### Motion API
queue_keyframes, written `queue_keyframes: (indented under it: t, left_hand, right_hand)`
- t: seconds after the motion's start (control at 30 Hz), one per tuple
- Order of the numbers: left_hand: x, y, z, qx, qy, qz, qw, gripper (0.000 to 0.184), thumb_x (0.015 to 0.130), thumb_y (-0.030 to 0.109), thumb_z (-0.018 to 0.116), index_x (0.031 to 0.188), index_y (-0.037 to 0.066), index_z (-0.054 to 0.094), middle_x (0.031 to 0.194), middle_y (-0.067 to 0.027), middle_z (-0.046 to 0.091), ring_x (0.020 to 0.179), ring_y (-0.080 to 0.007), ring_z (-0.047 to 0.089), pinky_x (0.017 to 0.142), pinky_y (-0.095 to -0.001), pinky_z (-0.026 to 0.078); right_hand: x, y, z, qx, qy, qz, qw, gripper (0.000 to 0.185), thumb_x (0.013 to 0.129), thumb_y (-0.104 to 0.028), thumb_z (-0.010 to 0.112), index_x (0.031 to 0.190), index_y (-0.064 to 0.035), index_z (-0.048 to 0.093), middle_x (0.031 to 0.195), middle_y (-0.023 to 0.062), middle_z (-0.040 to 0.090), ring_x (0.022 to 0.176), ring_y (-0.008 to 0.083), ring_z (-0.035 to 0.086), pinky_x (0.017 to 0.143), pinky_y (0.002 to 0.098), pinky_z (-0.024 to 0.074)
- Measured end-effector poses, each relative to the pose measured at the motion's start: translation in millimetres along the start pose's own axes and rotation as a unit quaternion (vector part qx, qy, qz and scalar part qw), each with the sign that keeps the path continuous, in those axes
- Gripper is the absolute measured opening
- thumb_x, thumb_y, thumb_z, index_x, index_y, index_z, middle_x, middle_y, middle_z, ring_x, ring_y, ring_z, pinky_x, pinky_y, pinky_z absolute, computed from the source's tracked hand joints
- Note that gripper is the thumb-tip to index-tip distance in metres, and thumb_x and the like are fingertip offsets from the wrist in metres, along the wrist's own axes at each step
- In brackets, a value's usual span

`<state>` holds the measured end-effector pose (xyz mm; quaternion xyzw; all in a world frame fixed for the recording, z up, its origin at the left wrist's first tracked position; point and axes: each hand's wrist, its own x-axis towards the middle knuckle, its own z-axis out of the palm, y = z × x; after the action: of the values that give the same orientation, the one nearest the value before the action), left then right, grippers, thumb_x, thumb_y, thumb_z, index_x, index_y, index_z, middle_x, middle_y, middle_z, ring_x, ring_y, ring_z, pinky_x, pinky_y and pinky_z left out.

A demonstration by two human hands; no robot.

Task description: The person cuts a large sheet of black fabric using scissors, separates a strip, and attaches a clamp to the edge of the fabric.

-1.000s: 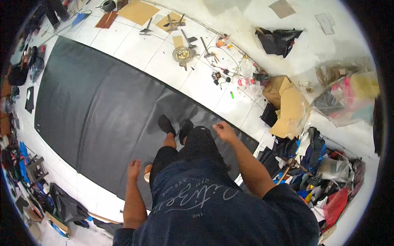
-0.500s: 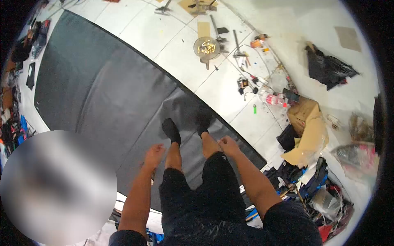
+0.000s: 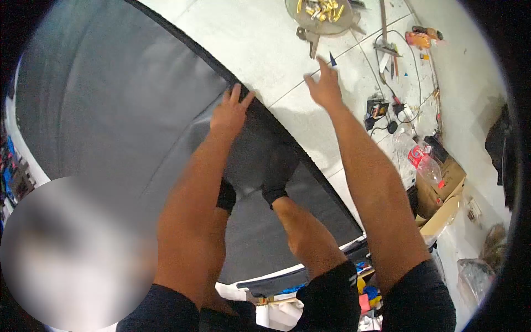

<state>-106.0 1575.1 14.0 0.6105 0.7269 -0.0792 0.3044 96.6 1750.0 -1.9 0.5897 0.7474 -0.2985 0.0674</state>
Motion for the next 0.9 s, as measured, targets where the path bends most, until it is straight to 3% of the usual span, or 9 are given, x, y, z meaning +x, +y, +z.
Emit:
queue_keyframes:
  t: [0.07, 0.1, 0.23, 0.3, 0.4, 0.53, 0.67, 0.73, 0.9]
  left_hand:
    - [17, 0, -6, 0.013, -0.067, -0.007, 0.998, 0.054, 0.084, 0.015, 0.066, 0.134, 0.026, 0.048, 0.137, -0.0076, 0.04, 0.125, -0.0307, 0.045, 0.09, -0.041, 0.054]
    - [20, -3, 4, 0.015, -0.019, -0.002, 1.0, 0.049, 0.08, 0.012, 0.068, 0.126, 0.023, 0.053, 0.126, -0.0063, 0.043, 0.116, -0.0293, 0.049, 0.084, -0.0392, 0.057]
    - [9, -2, 13, -0.039, -0.028, -0.036, 0.998, 0.056, 0.079, 0.008, 0.069, 0.13, 0.022, 0.051, 0.135, -0.0091, 0.04, 0.124, -0.0334, 0.045, 0.087, -0.0392, 0.055]
    - [-13, 7, 26, -0.134, 0.123, -0.06, 0.981, 0.061, 0.078, 0.006, 0.069, 0.134, 0.018, 0.048, 0.143, -0.0141, 0.035, 0.132, -0.0377, 0.038, 0.095, -0.0427, 0.051]
    - [-81, 33, 11, -0.278, 0.17, -0.131, 0.936, 0.061, 0.081, 0.006, 0.067, 0.137, 0.012, 0.045, 0.146, -0.02, 0.031, 0.134, -0.0415, 0.035, 0.103, -0.0457, 0.045]
    - [-192, 64, -15, -0.395, 0.103, -0.215, 0.887, 0.053, 0.084, 0.012, 0.067, 0.133, 0.007, 0.048, 0.141, -0.0239, 0.035, 0.125, -0.0438, 0.045, 0.102, -0.0458, 0.043]
    - [-280, 96, -57, -0.431, 0.085, -0.289, 0.851, 0.049, 0.085, 0.014, 0.067, 0.13, 0.005, 0.05, 0.13, -0.0216, 0.047, 0.122, -0.0414, 0.046, 0.102, -0.0441, 0.041]
    - [-314, 120, -71, -0.466, 0.099, -0.318, 0.82, 0.047, 0.085, 0.015, 0.066, 0.128, 0.004, 0.051, 0.128, -0.0219, 0.049, 0.122, -0.0417, 0.046, 0.103, -0.0442, 0.04]
    - [-391, 204, -87, -0.527, 0.055, -0.406, 0.745, 0.04, 0.086, 0.018, 0.062, 0.122, 0.003, 0.055, 0.127, -0.0239, 0.051, 0.117, -0.045, 0.047, 0.1, -0.0485, 0.04]
  right_hand:
    - [23, 13, 13, 0.027, 0.016, -0.043, 0.999, 0.071, 0.086, -0.034, 0.066, 0.147, -0.0168, 0.034, 0.137, 0.0244, 0.039, 0.123, 0.04, 0.045, 0.103, 0.0475, 0.0401]
    - [27, 9, 11, -0.033, 0.015, -0.07, 0.997, 0.069, 0.086, -0.035, 0.066, 0.146, -0.0183, 0.035, 0.136, 0.0243, 0.04, 0.123, 0.0392, 0.046, 0.101, 0.0475, 0.0417]
    - [17, 0, 16, -0.135, 0.027, -0.108, 0.985, 0.062, 0.087, -0.034, 0.065, 0.142, -0.0156, 0.042, 0.134, 0.0194, 0.044, 0.117, 0.0374, 0.049, 0.095, 0.0462, 0.0469]
    - [2, 11, 26, -0.17, 0.044, -0.149, 0.973, 0.057, 0.088, -0.03, 0.063, 0.138, -0.0088, 0.046, 0.133, 0.0146, 0.047, 0.116, 0.0364, 0.05, 0.094, 0.045, 0.0479]
    - [-24, 2, 22, -0.178, 0.015, -0.171, 0.969, 0.054, 0.085, -0.031, 0.065, 0.128, -0.0029, 0.05, 0.122, 0.017, 0.052, 0.115, 0.0348, 0.051, 0.091, 0.0451, 0.0491]
    - [-37, -9, 16, -0.203, -0.039, -0.126, 0.97, 0.052, 0.086, -0.033, 0.065, 0.126, -0.0042, 0.051, 0.119, 0.0184, 0.053, 0.113, 0.0357, 0.054, 0.09, 0.0458, 0.0488]
    - [-60, -32, -2, -0.096, -0.069, -0.136, 0.984, 0.045, 0.088, -0.036, 0.062, 0.121, -0.0062, 0.055, 0.118, 0.0207, 0.055, 0.107, 0.039, 0.057, 0.09, 0.048, 0.0477]
    - [-78, -54, -16, -0.092, -0.16, -0.112, 0.976, 0.044, 0.089, -0.035, 0.062, 0.117, -0.0014, 0.059, 0.122, 0.0231, 0.054, 0.114, 0.0387, 0.053, 0.098, 0.0456, 0.0429]
    - [-93, -90, 18, -0.117, -0.185, -0.167, 0.962, 0.061, 0.089, -0.043, 0.061, 0.127, 0.0047, 0.054, 0.13, 0.0262, 0.052, 0.122, 0.0397, 0.049, 0.103, 0.0447, 0.0399]
